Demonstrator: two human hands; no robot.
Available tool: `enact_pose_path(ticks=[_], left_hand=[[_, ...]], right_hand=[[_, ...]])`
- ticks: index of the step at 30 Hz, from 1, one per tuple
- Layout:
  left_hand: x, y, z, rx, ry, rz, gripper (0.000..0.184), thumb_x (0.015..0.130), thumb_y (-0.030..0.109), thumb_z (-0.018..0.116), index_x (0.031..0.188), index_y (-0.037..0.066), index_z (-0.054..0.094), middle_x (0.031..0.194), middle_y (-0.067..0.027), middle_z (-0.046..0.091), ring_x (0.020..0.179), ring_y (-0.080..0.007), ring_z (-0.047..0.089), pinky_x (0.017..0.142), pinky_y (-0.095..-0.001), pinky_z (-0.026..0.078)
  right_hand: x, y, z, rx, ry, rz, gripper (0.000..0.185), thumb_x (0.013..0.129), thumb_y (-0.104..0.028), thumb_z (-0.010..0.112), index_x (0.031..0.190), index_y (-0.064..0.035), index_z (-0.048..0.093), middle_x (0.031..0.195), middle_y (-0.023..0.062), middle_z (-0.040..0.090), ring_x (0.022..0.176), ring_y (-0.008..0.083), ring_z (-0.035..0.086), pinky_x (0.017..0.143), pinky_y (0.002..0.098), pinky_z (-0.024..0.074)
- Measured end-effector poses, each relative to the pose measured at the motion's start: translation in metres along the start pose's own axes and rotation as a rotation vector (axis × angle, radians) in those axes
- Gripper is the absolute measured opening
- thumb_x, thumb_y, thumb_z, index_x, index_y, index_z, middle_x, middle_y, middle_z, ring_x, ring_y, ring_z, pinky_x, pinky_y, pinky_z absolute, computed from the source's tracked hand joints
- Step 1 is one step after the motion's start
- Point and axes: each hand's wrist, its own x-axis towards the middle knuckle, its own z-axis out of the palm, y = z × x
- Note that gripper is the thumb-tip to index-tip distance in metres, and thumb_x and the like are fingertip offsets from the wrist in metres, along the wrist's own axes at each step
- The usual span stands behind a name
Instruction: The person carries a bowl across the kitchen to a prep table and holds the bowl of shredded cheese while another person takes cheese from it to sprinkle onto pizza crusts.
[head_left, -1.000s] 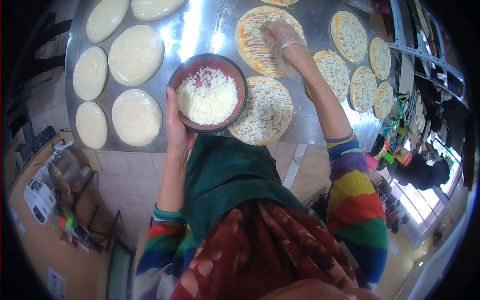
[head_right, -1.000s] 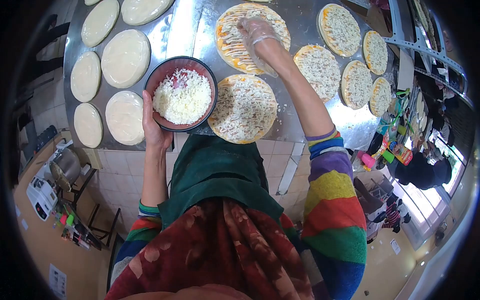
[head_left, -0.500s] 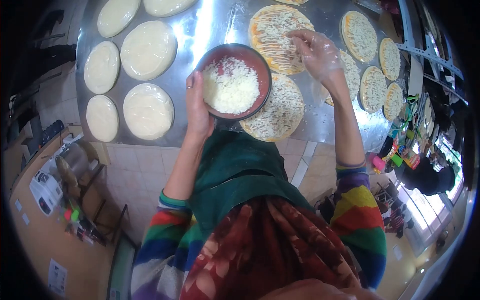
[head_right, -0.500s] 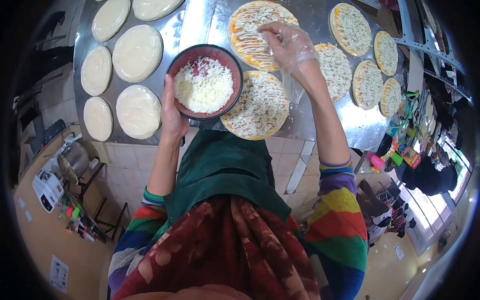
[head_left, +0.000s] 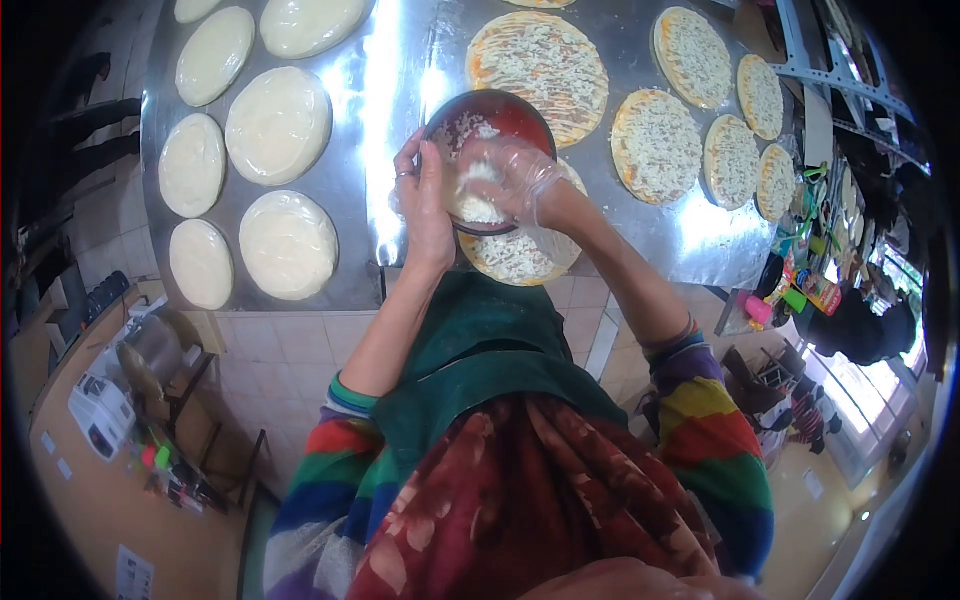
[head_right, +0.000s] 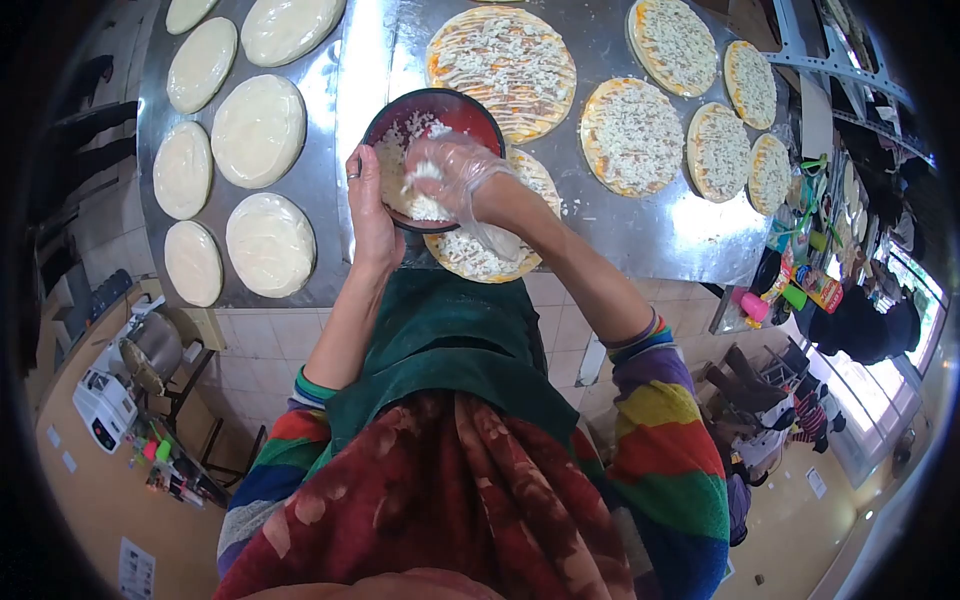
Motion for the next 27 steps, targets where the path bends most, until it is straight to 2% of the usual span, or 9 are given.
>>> enact_pose_path(ticks=[3, 7, 13, 15, 16, 19, 20, 23, 27], left_hand=[[0.006, 0.001, 0.003, 0.014, -0.004, -0.012, 0.057, 0.097, 0.042, 0.048, 0.132, -0.001, 0.036, 0.123, -0.0155, 0.045, 0.114, -0.0199, 0.044, 0.101, -0.0329, 0.034], [0.010, -0.005, 0.003, -0.081, -0.019, -0.106, 0.057, 0.096, 0.043, 0.049, 0.130, 0.000, 0.036, 0.121, -0.0133, 0.046, 0.113, -0.0184, 0.045, 0.100, -0.0320, 0.035], [0.019, -0.006, -0.004, -0.179, -0.034, -0.144, 0.057, 0.096, 0.044, 0.050, 0.129, 0.000, 0.034, 0.120, -0.0110, 0.046, 0.112, -0.0169, 0.046, 0.098, -0.0320, 0.039], [0.022, -0.009, -0.011, -0.170, -0.013, -0.141, 0.057, 0.096, 0.043, 0.050, 0.129, 0.000, 0.034, 0.120, -0.0110, 0.046, 0.112, -0.0170, 0.046, 0.098, -0.0317, 0.039], [0.022, -0.008, -0.012, -0.088, 0.021, -0.117, 0.054, 0.098, 0.047, 0.038, 0.128, 0.002, 0.044, 0.123, -0.0128, 0.054, 0.113, -0.0203, 0.055, 0.097, -0.0359, 0.044], [0.017, 0.002, -0.018, -0.219, -0.025, -0.129, 0.050, 0.098, 0.040, 0.046, 0.130, 0.002, 0.038, 0.125, -0.0118, 0.049, 0.116, -0.0187, 0.048, 0.100, -0.0345, 0.039], [0.017, 0.000, -0.023, -0.216, -0.025, -0.129, 0.048, 0.099, 0.040, 0.043, 0.129, 0.003, 0.039, 0.127, -0.0117, 0.049, 0.118, -0.0192, 0.048, 0.100, -0.0354, 0.040], [0.011, 0.010, -0.025, -0.200, -0.035, -0.118, 0.049, 0.099, 0.041, 0.041, 0.129, 0.003, 0.038, 0.126, -0.0121, 0.049, 0.118, -0.0195, 0.049, 0.100, -0.0355, 0.041], [0.004, 0.015, -0.027, -0.200, -0.031, -0.129, 0.051, 0.099, 0.043, 0.041, 0.129, 0.003, 0.036, 0.126, -0.0126, 0.049, 0.117, -0.0209, 0.050, 0.099, -0.0364, 0.043]], right_hand=[[0.000, 0.004, 0.012, -0.219, 0.284, -0.164, 0.029, 0.085, -0.026, 0.065, 0.110, -0.0128, 0.059, 0.109, 0.0176, 0.059, 0.105, 0.0372, 0.055, 0.092, 0.0430, 0.0429], [0.002, 0.005, -0.008, -0.084, 0.015, -0.084, 0.026, 0.087, -0.023, 0.065, 0.107, -0.0072, 0.061, 0.103, 0.0124, 0.063, 0.095, 0.0308, 0.061, 0.086, 0.0385, 0.0498], [-0.006, 0.008, -0.067, 0.696, 0.072, 0.047, 0.026, 0.086, -0.020, 0.068, 0.107, -0.0059, 0.063, 0.099, 0.0045, 0.066, 0.086, 0.0123, 0.062, 0.077, 0.0237, 0.0544], [-0.008, 0.025, -0.082, 0.580, 0.210, 0.096, 0.024, 0.086, -0.022, 0.068, 0.105, -0.0079, 0.065, 0.099, 0.0053, 0.064, 0.087, 0.0150, 0.061, 0.074, 0.0276, 0.0529], [-0.007, 0.032, -0.087, 0.520, 0.278, 0.120, 0.023, 0.086, -0.023, 0.068, 0.104, -0.0089, 0.065, 0.100, 0.0057, 0.063, 0.087, 0.0163, 0.061, 0.073, 0.0295, 0.0521], [0.004, 0.056, -0.091, -0.007, 0.363, 0.292, 0.019, 0.086, -0.018, 0.066, 0.104, -0.0110, 0.066, 0.099, 0.0071, 0.066, 0.088, 0.0190, 0.063, 0.081, 0.0321, 0.0507], [0.006, 0.079, -0.084, -0.055, 0.440, 0.153, 0.017, 0.086, -0.017, 0.064, 0.103, -0.0136, 0.067, 0.096, 0.0076, 0.066, 0.086, 0.0203, 0.063, 0.081, 0.0357, 0.0489], [0.009, 0.101, -0.081, -0.077, 0.521, 0.016, 0.015, 0.087, -0.017, 0.063, 0.101, -0.0124, 0.067, 0.094, 0.0084, 0.066, 0.084, 0.0193, 0.062, 0.078, 0.0334, 0.0493], [0.009, 0.115, -0.097, 0.061, 0.573, 0.130, 0.019, 0.087, -0.019, 0.064, 0.103, -0.0088, 0.067, 0.089, 0.0056, 0.066, 0.078, 0.0139, 0.058, 0.072, 0.0282, 0.0469]])
